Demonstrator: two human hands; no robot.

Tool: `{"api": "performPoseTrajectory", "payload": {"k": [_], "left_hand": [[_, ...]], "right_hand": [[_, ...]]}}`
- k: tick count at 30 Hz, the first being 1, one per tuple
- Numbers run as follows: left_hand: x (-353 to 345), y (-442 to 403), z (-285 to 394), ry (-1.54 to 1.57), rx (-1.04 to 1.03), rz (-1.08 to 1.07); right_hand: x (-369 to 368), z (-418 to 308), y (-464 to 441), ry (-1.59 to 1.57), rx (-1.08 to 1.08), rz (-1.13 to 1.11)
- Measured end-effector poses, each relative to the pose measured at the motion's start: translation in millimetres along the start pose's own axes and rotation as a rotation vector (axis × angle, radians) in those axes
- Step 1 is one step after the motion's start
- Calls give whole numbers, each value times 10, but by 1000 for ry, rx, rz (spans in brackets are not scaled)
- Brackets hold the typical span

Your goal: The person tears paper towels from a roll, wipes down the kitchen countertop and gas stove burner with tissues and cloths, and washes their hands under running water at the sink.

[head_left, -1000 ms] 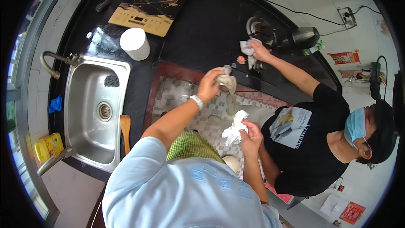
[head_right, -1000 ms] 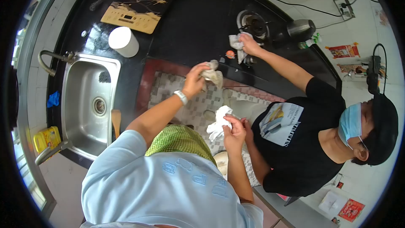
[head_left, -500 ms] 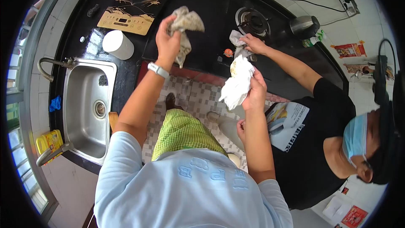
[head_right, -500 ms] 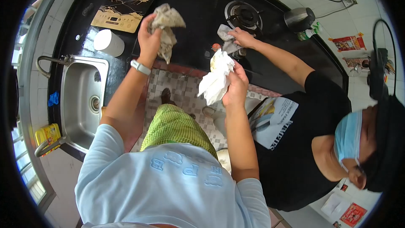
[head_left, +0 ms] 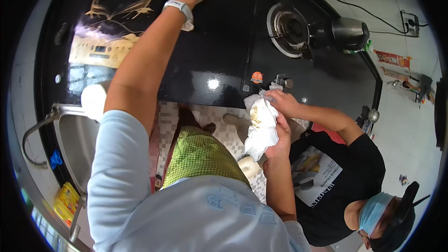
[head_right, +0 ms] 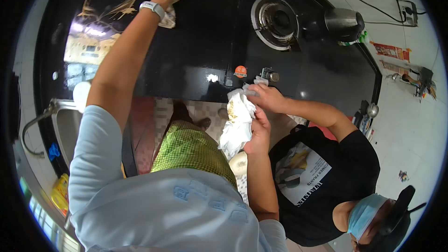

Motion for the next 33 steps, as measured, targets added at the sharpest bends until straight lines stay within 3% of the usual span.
{"api": "performPoseTrajectory", "payload": {"k": [1, 3, 4, 7, 9, 12, 15, 19, 22, 25, 28, 33], "left_hand": [[-94, 23, -24, -76, -10, -76], [-492, 186, -398, -543, -148, -268], [-493, 388, -446, -674, -201, -229], [-371, 681, -419, -559, -256, -83], [-332, 729, -391, -566, -254, -82], [-325, 719, -410, -563, -254, -110], [-338, 743, -420, -567, -255, -88], [-310, 731, -407, -561, -257, -54], [-339, 726, -386, -583, -252, -105], [-359, 725, -367, -595, -256, -97], [-372, 733, -358, -631, -266, -94], [-392, 715, -347, -660, -261, -110]], "right_hand": [[-96, -38, -46, 4, 24, -26], [-314, -167, -207, 19, 49, -43], [-497, -247, -339, 61, 48, -92], [-912, -567, -665, 36, 59, -213], [-815, -1066, -997, 375, 400, 57], [-972, -1584, -1560, 582, 665, 83], [-1289, -1922, -2069, 1115, 946, -51], [-1379, -2048, -2755, 1651, 1000, -22], [-1243, -2008, -3372, 1865, 876, -123], [-1016, -1891, -3830, 2095, 385, 64], [-977, -1937, -4145, 2165, 300, 79], [-854, -2049, -4318, 2029, 397, 208]]}}
Point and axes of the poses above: each hand's wrist, its own y-axis away from the middle knuckle, its own x-axis out of the back of the hand, z = x × y, the point moved 8 cm from there along -y, towards the middle knuckle, and after that the axes turned 14 degrees about -y, right-handed, at the moved point
